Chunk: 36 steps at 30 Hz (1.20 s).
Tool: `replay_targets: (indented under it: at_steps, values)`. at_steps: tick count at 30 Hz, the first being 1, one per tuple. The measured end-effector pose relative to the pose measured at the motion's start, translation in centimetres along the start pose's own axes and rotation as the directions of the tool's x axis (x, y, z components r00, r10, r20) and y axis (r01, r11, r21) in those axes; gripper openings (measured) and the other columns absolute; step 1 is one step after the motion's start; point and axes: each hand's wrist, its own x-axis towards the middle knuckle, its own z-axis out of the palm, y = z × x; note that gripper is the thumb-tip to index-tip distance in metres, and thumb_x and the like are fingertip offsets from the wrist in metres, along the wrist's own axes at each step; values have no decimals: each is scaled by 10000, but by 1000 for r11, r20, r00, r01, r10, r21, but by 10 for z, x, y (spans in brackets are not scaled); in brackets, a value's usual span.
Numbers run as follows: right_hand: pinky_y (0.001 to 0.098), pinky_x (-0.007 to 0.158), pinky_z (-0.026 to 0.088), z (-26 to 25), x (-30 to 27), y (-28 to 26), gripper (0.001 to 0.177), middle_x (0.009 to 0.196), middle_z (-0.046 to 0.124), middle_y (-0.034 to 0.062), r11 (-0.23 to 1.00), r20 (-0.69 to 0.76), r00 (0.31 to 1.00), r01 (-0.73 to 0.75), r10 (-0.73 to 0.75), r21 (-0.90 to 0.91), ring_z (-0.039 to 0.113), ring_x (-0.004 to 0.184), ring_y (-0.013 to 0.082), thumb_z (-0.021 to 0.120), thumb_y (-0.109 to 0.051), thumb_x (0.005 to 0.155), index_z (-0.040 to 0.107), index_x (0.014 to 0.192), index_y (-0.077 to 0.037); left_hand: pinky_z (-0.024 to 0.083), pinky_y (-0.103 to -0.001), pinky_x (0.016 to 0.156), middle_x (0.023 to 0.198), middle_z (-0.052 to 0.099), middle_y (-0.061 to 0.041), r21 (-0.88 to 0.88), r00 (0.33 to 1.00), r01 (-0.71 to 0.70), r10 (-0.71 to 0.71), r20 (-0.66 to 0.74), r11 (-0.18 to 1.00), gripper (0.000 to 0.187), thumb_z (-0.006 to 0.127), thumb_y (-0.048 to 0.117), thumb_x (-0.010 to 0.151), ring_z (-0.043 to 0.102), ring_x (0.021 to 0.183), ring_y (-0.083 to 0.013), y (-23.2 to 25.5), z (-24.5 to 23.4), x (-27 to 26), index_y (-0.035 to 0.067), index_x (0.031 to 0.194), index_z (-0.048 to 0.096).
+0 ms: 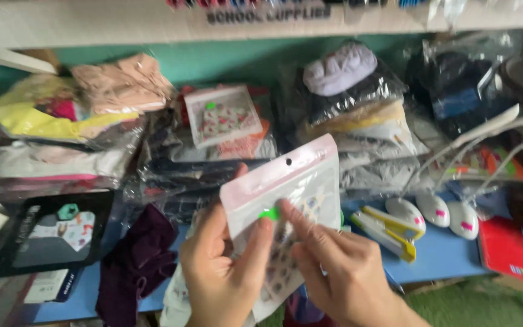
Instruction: The person sits on the floor and labels small plastic packages containing face masks. They use a blue tape dispenser to apply green tape to the packages and write on the tape with a blue pen. The person handles multiple packages, placing them on a blue table in front of them.
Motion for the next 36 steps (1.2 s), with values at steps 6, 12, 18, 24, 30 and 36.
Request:
replay_targets:
  at_steps: [6, 12, 18, 24, 30, 36]
  values:
    - [209, 473, 370, -4, -40, 26, 246, 602, 547, -6, 856, -68, 867, -471, 494, 215, 432, 511, 94, 608, 36, 781, 661, 1018, -1, 549, -241, 695, 1347, 561, -284, 128, 987, 5, 16, -163, 992, 480, 637, -107, 728, 698, 840, -202, -6, -23, -5, -168, 1190, 521]
    - [254, 494, 532, 15, -66, 36, 351, 653, 803, -63, 688, 228, 660, -723, 716, -70, 772, 632, 91, 762, -186, 710, 675, 1050, -185, 557, -313, 791, 1392, 494, -344, 118, 978, 14, 10, -206, 993, 502, 617, -116, 759, 664, 973, -288, -27, -37, -9, -197, 1229, 460]
    - [224, 430, 482, 21, -59, 28, 502, 585, 805, -63, 663, 216, 641, -748, 737, -41, 718, 486, 65, 815, -127, 647, 619, 1106, -182, 553, -313, 792, 1317, 541, -358, 129, 982, 15, 10, -191, 992, 529, 575, -150, 779, 673, 931, -294, -27, -53, -12, -219, 1276, 406]
    - [240, 520, 551, 23, -57, 22, 554, 662, 823, -16, 531, 260, 496, -843, 828, -84, 801, 607, 94, 808, -145, 689, 612, 1201, -221, 527, -321, 835, 1274, 558, -349, 73, 974, 57, -39, -222, 996, 600, 571, -154, 774, 644, 990, -310, -33, -66, -17, -213, 1334, 361]
    - [246, 548, 526, 29, -83, 39, 142, 840, 730, -47, 754, 179, 734, -650, 655, -98, 667, 596, 110, 808, -212, 685, 764, 692, -77, 541, -334, 817, 1240, 572, -363, 45, 972, 78, -65, -227, 996, 614, 566, -153, 775, 657, 983, -329, -38, -75, -23, -204, 1346, 343]
    - [223, 638, 497, 34, -81, 42, 131, 844, 725, -23, 635, 187, 627, -772, 756, 17, 631, 675, 96, 829, -139, 655, 807, 587, -29, 543, -333, 800, 1289, 549, -364, 83, 966, 94, -70, -250, 992, 619, 582, -153, 772, 658, 976, -331, -38, -84, -27, -203, 1345, 352]
